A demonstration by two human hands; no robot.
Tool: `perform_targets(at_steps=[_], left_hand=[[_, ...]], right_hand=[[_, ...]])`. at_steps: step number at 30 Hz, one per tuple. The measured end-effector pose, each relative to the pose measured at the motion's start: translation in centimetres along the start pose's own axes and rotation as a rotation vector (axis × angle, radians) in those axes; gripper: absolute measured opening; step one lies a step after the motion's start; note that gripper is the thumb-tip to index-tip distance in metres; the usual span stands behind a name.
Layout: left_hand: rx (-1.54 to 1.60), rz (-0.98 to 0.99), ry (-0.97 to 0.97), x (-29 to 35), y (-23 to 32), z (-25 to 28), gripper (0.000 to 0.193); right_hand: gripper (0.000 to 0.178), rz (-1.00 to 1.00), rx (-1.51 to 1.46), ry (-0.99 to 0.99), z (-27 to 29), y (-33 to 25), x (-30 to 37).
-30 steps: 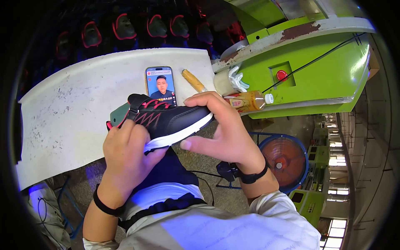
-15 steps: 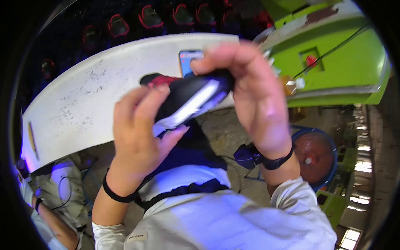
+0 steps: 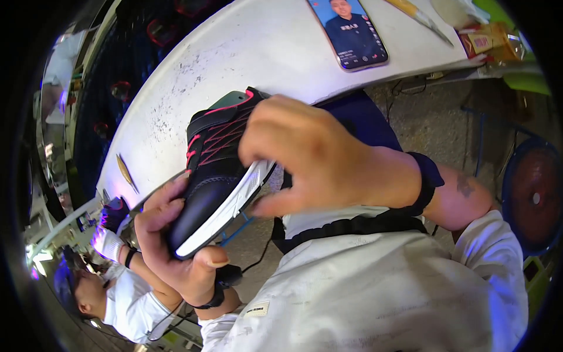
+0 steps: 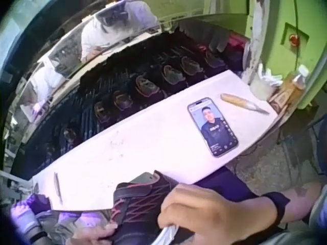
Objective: Assembling shoe soles and uppers on a production line.
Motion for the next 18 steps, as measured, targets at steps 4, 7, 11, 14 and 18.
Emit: perform_targets(at_steps=[4, 7, 11, 14, 18], left_hand=[[-0.089, 0.000, -0.040, -0.4, 1.5, -0.3, 0.085], [-0.103, -0.057, -0.081, -0.5, 1.4, -0.2, 0.085], [-0.133, -0.173, -0.169, -1.3, 0.7, 1.3, 0.071], [-0.112, -0.102, -0.166, -2.1, 1.5, 1.5, 0.054], [-0.438, -0.101, -0.310, -3.1, 1.3, 2.0, 0.053]], right_hand=[[0.041, 0.157, -0.123, 0.047, -1.1, -1.3, -0.6], [0.041, 0.276, -0.107, 0.068, -0.7, -0.9, -0.5], [0.043, 0.117, -0.099, 0.000, -0.7, -0.4, -1.1], [0.040, 0.075, -0.111, 0.050, -1.5, 1.3, -1.0], [0.041, 0.143, -0.018, 0.054, -1.3, 2.4, -2.0]])
Point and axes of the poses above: each hand's wrist, its own x-axis away from the middle knuckle, its own z-axis out of the back of the hand, y = z × x, the point moved 1 cm from there along -x, towards the middle knuckle, and after that the axes turned 7 degrees about -y, right-handed, at the moved point
